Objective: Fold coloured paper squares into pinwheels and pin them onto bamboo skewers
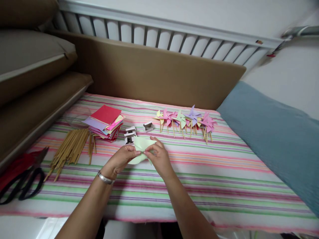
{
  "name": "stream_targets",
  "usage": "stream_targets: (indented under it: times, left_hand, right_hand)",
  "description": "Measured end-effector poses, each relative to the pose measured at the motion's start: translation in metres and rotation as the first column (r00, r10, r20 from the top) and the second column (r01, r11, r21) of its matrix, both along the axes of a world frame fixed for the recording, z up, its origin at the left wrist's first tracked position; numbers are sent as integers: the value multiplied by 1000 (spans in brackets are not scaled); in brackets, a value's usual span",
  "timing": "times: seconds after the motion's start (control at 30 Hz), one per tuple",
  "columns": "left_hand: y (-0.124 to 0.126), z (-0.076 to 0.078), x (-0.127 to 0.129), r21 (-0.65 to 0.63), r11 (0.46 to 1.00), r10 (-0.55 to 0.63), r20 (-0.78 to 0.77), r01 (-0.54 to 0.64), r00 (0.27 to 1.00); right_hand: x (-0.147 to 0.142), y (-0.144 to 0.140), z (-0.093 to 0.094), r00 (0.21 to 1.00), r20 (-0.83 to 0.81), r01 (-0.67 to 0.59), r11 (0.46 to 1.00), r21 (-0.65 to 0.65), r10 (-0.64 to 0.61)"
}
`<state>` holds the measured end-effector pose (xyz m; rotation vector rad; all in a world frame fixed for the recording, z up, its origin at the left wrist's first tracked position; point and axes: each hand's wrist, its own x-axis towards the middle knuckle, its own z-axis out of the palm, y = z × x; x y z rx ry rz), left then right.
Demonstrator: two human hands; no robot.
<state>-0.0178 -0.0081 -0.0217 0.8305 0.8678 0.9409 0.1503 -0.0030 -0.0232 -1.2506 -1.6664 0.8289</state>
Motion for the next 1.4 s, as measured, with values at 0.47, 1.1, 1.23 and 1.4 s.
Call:
stream_targets:
  times: [0.47,1.1,1.23,1.4]
  left_hand:
    - [1,3,7,-29,989,135,-204,-144,970]
    - [-4,4,17,88,993,-40,-348,75,937]
    - [-4,5,17,73,995,-39,-337,68,941]
    - [-2,6,18,44,995,101,-183,-95,978]
  right_hand:
    - [9,-1,23,992,-91,72,987,-147,-86]
    - [13,3,23,982,-78,-190,919,-346,174]
    - [10,2,23,983,-65,-186,930,-317,174]
    - [11,6,19,983,-153,-148,932,-332,102]
